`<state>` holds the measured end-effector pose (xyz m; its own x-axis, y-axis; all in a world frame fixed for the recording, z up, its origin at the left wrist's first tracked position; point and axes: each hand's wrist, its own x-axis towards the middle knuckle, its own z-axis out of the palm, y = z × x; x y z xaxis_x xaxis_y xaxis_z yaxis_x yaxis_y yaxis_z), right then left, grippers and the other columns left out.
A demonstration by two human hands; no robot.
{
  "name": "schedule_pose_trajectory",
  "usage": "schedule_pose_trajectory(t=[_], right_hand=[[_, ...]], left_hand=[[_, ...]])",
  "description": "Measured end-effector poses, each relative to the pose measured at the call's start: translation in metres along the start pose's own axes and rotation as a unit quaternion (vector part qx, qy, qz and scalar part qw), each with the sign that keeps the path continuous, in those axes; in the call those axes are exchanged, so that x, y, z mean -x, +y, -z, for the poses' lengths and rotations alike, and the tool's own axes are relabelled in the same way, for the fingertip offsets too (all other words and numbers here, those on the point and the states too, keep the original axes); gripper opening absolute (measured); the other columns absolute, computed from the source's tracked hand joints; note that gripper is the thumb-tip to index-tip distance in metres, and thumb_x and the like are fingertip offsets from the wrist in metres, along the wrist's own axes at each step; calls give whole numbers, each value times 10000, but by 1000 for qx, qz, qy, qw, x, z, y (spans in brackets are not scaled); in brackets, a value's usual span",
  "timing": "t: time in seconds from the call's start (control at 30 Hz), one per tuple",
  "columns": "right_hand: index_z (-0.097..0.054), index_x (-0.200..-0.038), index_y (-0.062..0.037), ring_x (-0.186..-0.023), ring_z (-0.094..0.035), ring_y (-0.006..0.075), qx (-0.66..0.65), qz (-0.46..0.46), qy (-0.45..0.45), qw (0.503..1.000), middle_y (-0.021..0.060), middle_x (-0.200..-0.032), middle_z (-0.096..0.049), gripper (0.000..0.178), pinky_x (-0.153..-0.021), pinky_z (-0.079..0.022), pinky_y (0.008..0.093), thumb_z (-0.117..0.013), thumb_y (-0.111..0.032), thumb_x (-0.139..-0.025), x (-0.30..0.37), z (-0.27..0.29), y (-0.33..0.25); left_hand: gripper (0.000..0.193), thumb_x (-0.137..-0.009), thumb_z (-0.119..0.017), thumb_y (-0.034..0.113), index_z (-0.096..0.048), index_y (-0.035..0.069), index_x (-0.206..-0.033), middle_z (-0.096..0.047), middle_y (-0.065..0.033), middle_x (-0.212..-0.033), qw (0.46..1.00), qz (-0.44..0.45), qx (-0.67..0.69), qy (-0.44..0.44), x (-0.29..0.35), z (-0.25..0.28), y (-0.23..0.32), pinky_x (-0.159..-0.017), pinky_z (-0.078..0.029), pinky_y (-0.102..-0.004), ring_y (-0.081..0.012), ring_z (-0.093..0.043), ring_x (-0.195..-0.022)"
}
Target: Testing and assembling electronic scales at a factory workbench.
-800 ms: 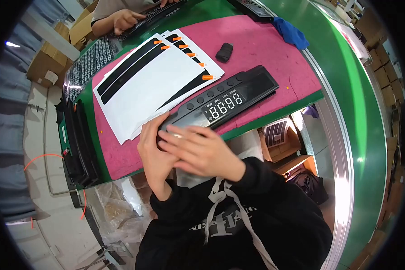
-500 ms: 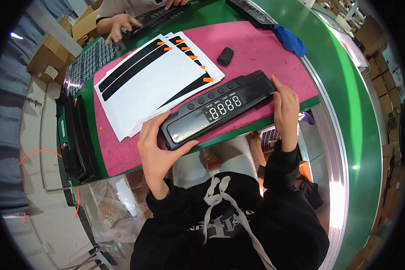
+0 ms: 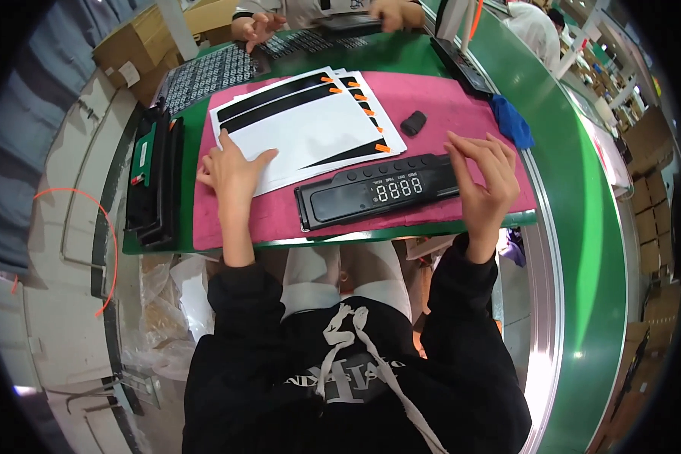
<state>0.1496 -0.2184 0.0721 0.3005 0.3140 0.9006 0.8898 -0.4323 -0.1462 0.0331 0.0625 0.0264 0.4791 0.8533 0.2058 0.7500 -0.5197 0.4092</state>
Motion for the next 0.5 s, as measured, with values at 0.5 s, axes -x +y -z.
schedule_pose_trajectory(t=[0.5], right_hand=[[-688,-912,-28,-848,-644,299,-237,57,-198,949,140,-843,-678,285,-756,-499,358,-646,-301,-843,-94,-155,-95]], left_hand=[[491,-874,-610,42,-435,21,-1332,-577,-99,-1224,636,-100,756,-118,-15,7,-19,-922,-456,-311,-186,-574,-1086]])
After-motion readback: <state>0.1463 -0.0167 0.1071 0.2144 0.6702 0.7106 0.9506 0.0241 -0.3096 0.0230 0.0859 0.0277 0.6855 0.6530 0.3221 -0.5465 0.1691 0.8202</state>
